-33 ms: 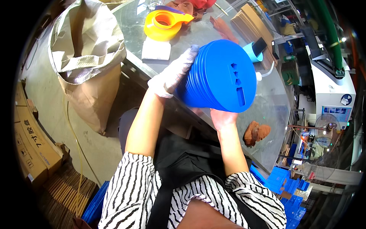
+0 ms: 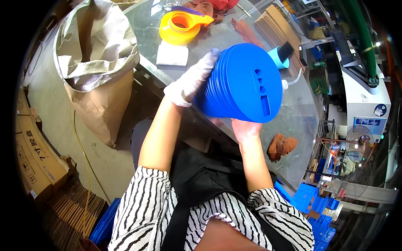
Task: The person sits at a workbench and stacks blue plastic lids into a blue crate. They then move the crate to a stack of other crates and place a lid on top. The person then walks to a conveyor belt, picks up stacks of blue plastic lids, and places them on a table.
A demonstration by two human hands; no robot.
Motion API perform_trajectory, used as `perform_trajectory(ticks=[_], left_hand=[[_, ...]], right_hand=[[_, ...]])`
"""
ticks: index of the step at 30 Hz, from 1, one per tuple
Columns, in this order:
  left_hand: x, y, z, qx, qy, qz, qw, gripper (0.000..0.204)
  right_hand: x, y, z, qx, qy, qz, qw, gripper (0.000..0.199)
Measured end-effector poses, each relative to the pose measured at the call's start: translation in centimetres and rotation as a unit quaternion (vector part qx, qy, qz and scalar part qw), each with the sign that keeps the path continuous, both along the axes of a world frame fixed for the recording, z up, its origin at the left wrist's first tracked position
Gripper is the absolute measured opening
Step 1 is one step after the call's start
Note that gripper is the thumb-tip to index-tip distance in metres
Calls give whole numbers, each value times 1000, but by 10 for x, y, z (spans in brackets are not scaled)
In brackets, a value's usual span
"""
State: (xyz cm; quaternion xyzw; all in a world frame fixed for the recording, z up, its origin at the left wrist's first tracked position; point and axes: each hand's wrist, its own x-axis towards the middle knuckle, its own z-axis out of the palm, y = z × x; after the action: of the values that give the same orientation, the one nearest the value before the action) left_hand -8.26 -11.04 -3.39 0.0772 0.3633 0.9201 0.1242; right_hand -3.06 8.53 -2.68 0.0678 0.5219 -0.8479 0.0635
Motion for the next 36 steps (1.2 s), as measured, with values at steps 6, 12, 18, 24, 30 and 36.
perform_trajectory(ticks=[6, 12, 18, 24, 30, 36], left_hand=[[-11, 2, 11, -34, -15, 93, 995, 54], [-31, -4, -7, -30, 10, 159, 987, 55], [-21, -5, 13, -37, 20, 183, 982, 53], [-26, -7, 15, -29, 69, 236, 969, 74], [-21, -1, 24, -71, 170, 308, 933, 70], [-20, 5, 29, -240, 216, 343, 882, 62]], right_hand=[[-21, -9, 12, -48, 32, 3, 998, 54], [-43, -14, -3, -91, 46, 15, 995, 49], [-45, -15, -8, -39, 60, -15, 997, 52], [-33, -20, 12, 52, 157, -155, 974, 76], [-42, -22, 35, 120, 239, -177, 947, 83], [-50, -30, 40, 114, 243, -153, 951, 76]])
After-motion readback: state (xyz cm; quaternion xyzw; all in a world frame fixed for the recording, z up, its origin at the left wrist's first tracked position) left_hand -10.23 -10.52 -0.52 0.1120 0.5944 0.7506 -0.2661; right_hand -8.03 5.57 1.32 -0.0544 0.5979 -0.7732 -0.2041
